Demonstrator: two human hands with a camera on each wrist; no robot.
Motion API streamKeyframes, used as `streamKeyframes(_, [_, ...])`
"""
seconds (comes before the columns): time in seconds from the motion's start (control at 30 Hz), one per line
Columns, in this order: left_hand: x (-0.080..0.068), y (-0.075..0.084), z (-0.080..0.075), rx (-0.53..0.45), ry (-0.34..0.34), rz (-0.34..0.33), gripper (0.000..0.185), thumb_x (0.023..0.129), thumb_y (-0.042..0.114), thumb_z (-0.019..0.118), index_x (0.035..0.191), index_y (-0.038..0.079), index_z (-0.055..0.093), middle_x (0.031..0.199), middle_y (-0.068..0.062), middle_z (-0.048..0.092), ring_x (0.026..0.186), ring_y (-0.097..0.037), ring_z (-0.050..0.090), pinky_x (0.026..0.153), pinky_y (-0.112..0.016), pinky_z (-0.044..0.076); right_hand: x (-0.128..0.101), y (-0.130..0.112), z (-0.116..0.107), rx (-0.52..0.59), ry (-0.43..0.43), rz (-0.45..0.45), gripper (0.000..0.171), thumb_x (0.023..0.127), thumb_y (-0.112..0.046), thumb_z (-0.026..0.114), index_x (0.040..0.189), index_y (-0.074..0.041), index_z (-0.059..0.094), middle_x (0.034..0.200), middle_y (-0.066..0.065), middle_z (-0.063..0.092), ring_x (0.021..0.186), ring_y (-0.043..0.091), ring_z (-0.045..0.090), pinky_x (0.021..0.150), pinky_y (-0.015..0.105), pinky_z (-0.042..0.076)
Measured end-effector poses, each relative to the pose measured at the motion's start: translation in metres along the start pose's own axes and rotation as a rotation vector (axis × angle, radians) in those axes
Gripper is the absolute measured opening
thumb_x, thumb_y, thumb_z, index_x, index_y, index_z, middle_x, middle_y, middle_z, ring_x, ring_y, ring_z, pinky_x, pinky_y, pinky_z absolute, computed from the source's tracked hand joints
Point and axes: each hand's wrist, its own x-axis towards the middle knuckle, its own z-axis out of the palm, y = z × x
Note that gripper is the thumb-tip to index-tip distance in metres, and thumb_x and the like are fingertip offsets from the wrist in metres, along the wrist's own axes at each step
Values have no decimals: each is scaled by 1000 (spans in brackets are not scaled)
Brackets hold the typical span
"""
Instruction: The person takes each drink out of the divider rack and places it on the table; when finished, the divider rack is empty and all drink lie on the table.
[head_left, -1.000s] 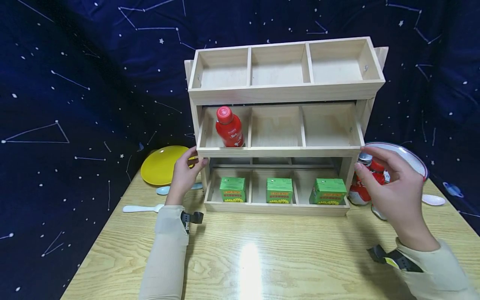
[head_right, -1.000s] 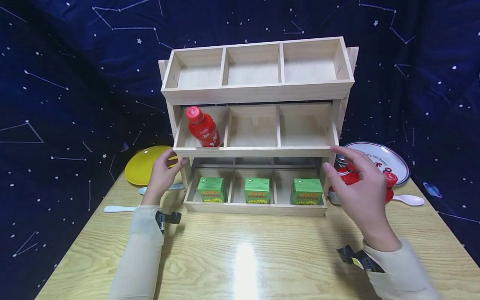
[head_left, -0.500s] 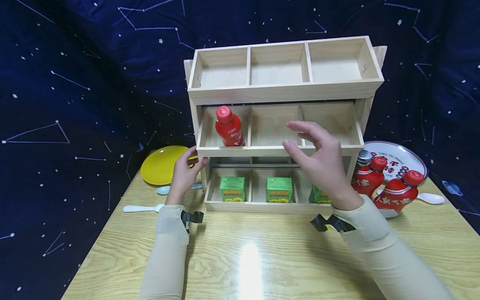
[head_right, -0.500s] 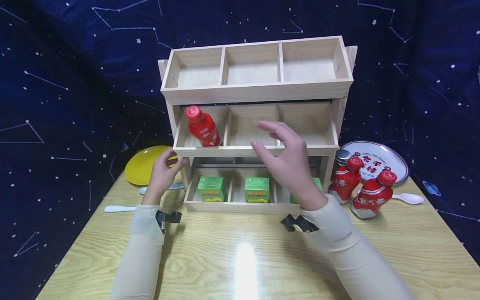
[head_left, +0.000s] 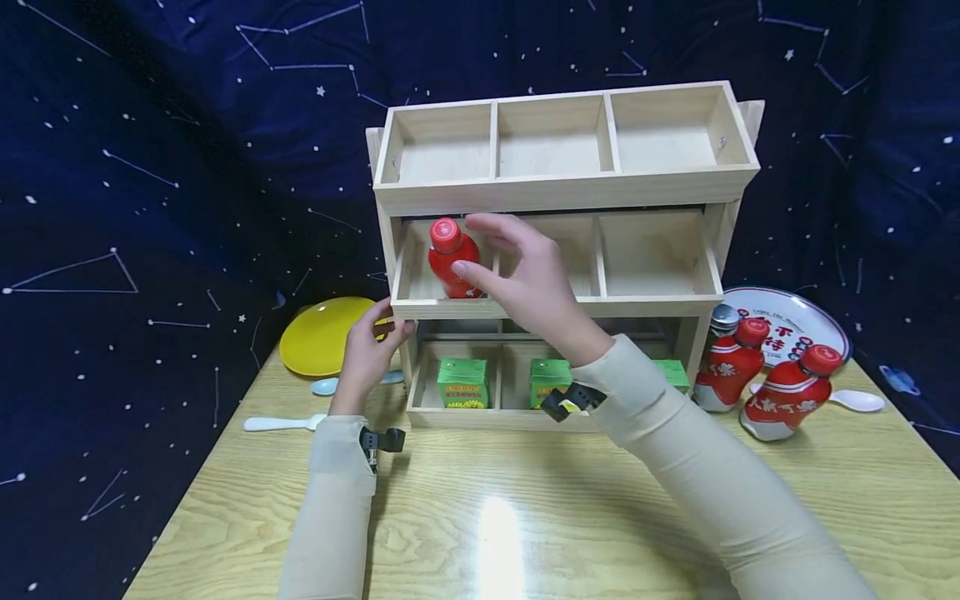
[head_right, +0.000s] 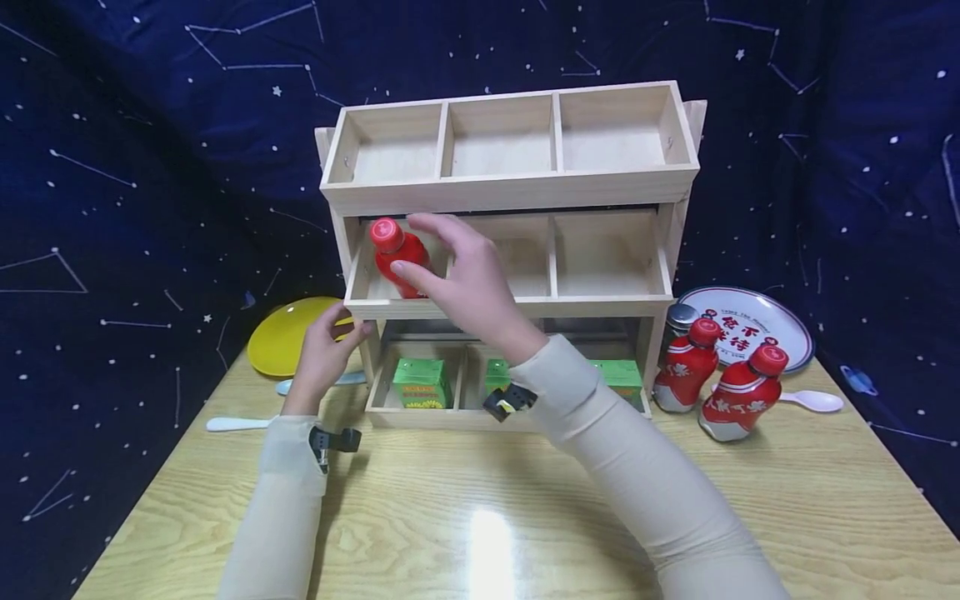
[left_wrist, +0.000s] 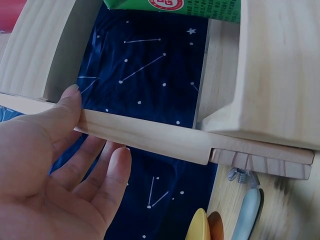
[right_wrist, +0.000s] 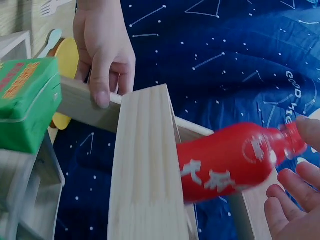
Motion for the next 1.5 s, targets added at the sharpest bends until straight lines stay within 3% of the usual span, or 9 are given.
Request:
streamKeyframes(0.2, [0,-2,-2,7,8,11,58,91,27,73,144,14,51,134,-10,58,114,-32,60,92,-45,54,17,-4,20,-38,-44,13,51,85,-13,80,132,-5,60,125,5,64,109,15,60,91,32,54])
streamKeyframes(0.53, [1,-1,-1,6,8,20,56,91,24,73,142,12,52,131,-13,59,111,-33,62,91,-45,55,18,1,26,64,48,2,44,81,-4,81,123,-6,69,117,6,69,103,14,63,83,30,58])
streamKeyframes(0.7, [2,0,-1,14,4,7,57,91,25,73,143,14,52,132,-12,58,111,-32,61,91,-45,55,18,-2,22,103,92,-54,43,79,2,81,120,0,69,114,11,70,102,17,64,86,35,57])
streamKeyframes(0.9, [1,0,-1,17,2,-6,58,91,25,73,144,14,51,132,-13,58,113,-33,61,92,-45,54,17,-24,10,158,136,-115,42,79,8,78,119,7,67,114,16,69,106,20,64,92,37,55])
streamKeyframes(1.23, [1,-1,0,17,7,6,58,91,29,73,144,17,52,134,-8,58,115,-30,60,92,-46,54,-10,-53,-19,173,148,-169,43,77,7,80,118,7,67,108,11,71,104,20,67,92,38,54])
streamKeyframes(1.5, [1,-2,0,16,7,9,57,92,28,72,143,17,52,135,-9,57,116,-31,59,93,-46,53,-51,-56,-49,117,142,-32,46,73,13,80,117,6,68,107,9,71,104,22,67,94,35,53])
